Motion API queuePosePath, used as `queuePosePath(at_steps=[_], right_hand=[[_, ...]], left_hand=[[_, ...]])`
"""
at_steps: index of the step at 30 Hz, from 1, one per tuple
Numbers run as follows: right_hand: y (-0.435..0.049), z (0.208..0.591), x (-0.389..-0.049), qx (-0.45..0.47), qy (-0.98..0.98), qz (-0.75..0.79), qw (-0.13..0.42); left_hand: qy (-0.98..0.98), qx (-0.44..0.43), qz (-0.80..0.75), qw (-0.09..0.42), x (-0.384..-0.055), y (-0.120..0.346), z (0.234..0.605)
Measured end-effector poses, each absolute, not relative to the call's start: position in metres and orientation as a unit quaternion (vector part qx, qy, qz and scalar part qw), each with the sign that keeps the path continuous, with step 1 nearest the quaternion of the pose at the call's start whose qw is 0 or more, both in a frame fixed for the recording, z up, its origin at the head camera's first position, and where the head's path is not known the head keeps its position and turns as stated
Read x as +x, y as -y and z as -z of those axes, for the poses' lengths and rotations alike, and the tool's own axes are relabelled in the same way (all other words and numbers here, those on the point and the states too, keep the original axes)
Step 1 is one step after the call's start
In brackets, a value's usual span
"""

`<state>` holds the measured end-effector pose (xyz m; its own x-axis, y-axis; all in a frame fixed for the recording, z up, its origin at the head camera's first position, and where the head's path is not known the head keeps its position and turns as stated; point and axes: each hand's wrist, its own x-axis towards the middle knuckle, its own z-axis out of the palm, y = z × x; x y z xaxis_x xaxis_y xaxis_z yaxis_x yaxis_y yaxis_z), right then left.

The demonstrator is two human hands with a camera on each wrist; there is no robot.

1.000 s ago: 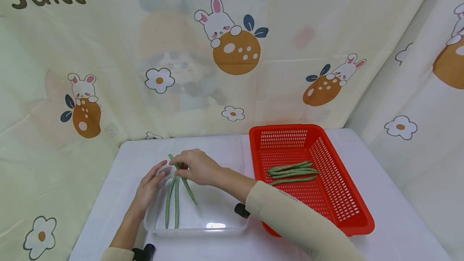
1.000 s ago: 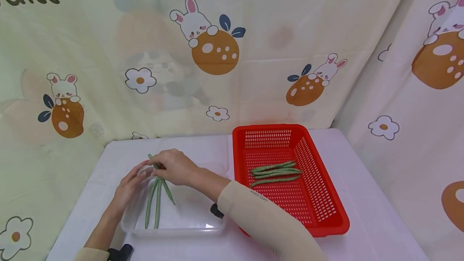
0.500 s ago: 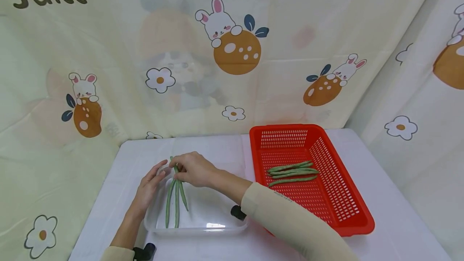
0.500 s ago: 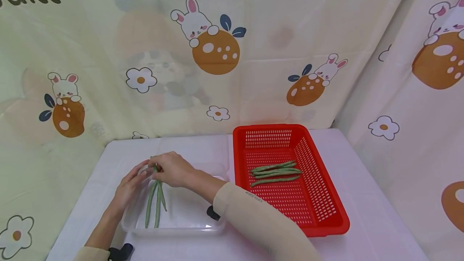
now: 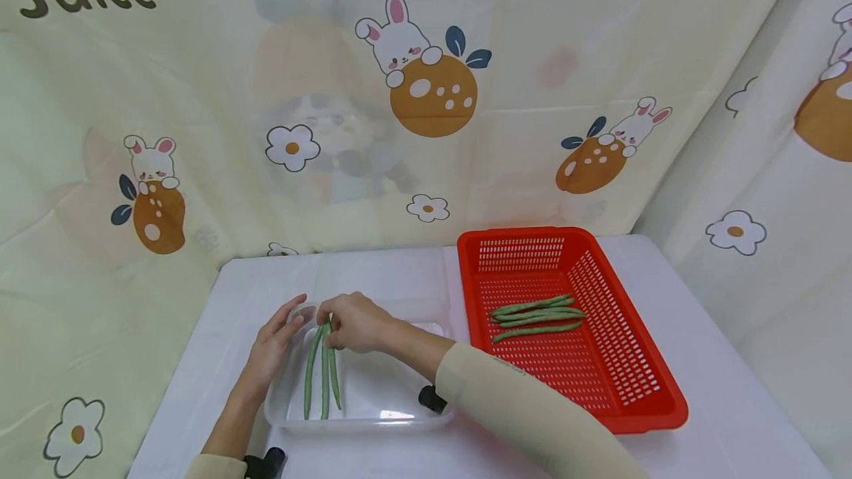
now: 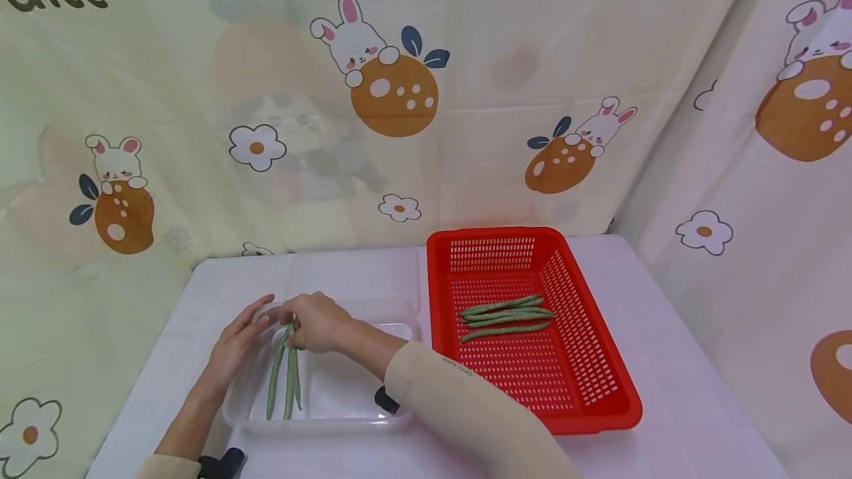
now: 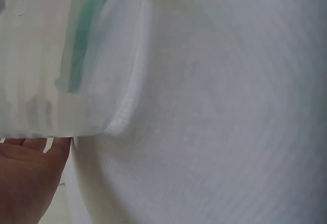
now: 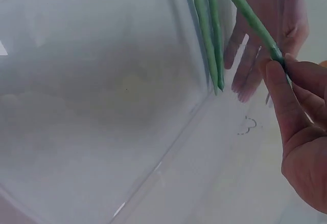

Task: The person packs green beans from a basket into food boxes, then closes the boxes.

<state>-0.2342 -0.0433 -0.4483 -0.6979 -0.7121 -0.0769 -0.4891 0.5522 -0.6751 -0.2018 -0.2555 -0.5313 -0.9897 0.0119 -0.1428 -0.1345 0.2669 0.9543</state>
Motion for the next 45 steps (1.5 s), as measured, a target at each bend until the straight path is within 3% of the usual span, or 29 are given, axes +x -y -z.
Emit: queuePosePath(at_steps=[12, 31, 45], right_hand=[[0.054, 0.467, -0.224, -0.327, -0.887, 0.278, 0.169], [0.050, 0.478, -0.222, -0.390, -0.877, 0.119, 0.255], [0.046, 0.454, -0.225, -0.395, -0.882, 0.123, 0.226]], left_hand=[[-0.786, -0.022, -0.617, 0.048, -0.198, 0.256, 0.532], [-0.777, -0.026, -0.626, 0.052, -0.197, 0.254, 0.532], [-0.780, -0.026, -0.623, 0.055, -0.199, 0.255, 0.531]])
